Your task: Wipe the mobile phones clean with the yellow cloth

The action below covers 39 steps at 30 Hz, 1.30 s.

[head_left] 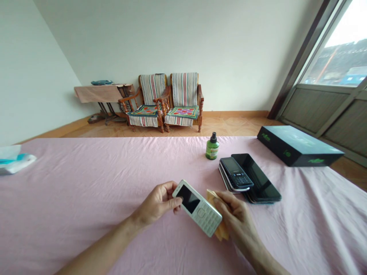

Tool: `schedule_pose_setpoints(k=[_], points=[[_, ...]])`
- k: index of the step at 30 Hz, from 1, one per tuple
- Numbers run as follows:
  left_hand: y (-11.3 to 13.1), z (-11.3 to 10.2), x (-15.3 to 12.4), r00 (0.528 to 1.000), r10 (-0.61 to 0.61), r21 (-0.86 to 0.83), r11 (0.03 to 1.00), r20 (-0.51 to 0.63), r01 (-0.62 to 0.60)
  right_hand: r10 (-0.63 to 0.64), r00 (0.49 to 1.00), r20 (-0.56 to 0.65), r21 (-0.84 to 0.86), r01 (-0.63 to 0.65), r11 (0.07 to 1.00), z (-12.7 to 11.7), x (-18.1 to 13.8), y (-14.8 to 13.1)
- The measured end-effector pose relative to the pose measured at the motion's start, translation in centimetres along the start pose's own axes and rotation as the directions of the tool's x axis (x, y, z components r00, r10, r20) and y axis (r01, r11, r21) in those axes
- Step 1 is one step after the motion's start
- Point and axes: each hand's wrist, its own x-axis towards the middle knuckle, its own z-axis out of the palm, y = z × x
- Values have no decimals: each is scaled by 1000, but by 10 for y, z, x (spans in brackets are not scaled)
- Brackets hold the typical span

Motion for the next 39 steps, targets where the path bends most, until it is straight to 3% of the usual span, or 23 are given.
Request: schedule_pose_setpoints(k=[2, 4, 12, 20, 27, 39], points=[[1, -2, 2, 999, -4, -23, 1000, -50, 3, 125, 985, 121, 131, -141, 981, 6, -3, -3], [1, 0, 3, 996, -12, -34, 999, -84, 9, 170, 962, 216, 181, -211, 961, 10, -5, -5], [0, 20, -3, 970, -37, -101, 995, -241, 13, 64, 960, 274, 75, -87, 993, 10, -4, 9], [2, 37, -9, 998, 26, 39, 999, -61, -24, 151, 932, 329, 177, -218, 960, 4, -1, 7], [-1, 44, -14, 986, 10, 137, 991, -168, 13, 137, 936, 325, 155, -196, 968, 5, 0, 4], [-2, 41, -11, 986, 8, 77, 997, -165, 4, 100, 929, 357, 156, -165, 974, 4, 0, 4]])
